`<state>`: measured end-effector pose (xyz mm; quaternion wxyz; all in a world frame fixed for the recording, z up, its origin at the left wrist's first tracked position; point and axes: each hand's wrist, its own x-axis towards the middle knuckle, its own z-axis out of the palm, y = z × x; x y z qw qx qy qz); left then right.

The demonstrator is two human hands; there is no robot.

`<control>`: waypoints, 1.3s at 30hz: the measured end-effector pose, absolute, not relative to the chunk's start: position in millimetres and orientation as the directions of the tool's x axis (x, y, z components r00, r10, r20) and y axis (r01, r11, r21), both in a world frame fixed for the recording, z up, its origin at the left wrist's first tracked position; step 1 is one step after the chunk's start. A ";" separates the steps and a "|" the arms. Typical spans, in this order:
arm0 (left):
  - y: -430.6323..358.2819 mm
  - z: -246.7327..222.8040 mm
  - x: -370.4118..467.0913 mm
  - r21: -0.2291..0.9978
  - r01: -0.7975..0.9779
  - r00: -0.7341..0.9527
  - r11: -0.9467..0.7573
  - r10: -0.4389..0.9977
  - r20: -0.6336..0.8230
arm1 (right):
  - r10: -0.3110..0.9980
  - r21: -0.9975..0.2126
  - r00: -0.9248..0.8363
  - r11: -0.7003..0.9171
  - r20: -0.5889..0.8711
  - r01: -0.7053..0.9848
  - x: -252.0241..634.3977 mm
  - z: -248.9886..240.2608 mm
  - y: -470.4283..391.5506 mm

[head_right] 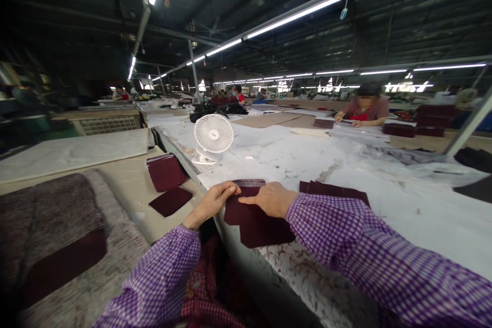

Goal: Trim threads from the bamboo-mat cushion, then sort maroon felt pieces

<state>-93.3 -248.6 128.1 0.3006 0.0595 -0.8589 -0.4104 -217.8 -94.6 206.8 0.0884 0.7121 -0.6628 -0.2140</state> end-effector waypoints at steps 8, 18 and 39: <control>-242.4 130.5 -93.0 0.707 0.109 -0.806 0.699 -0.354 0.474 | -0.984 0.285 -0.169 0.147 -0.055 -0.947 -229.8 199.2 -93.8; -241.1 123.3 -103.9 0.659 0.059 -0.817 0.750 -0.343 0.463 | -0.988 0.050 -0.152 0.153 0.019 -0.987 -246.0 193.8 -97.1; -168.2 145.1 -98.4 0.171 -0.018 -0.890 0.985 -0.094 0.447 | -0.811 -0.325 -0.567 0.579 -0.142 -0.747 -423.6 209.8 6.7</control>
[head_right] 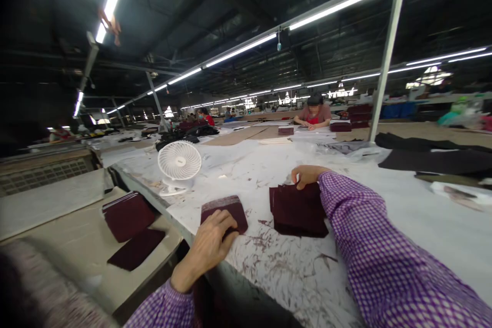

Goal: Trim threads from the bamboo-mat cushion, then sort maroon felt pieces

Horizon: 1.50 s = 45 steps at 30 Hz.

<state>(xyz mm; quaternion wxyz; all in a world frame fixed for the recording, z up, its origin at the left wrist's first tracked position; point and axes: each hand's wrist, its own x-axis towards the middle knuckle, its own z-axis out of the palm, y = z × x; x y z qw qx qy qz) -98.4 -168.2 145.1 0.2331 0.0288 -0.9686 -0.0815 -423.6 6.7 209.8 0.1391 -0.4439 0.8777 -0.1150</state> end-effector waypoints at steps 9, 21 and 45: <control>-186.4 141.2 -106.9 0.630 -0.111 -0.793 0.768 -0.451 0.410 | -0.853 -0.582 -0.520 0.450 -0.055 -0.677 -405.2 243.8 32.6; -209.2 127.0 -112.6 0.882 0.015 -0.660 0.471 -0.658 0.363 | -0.865 -0.280 -0.485 0.438 0.129 -0.855 -372.9 248.4 -18.5; -209.1 124.4 -107.0 0.964 0.244 -0.695 0.107 -0.674 0.251 | -0.906 -0.100 0.019 -0.068 0.423 -0.993 -252.0 196.6 -86.4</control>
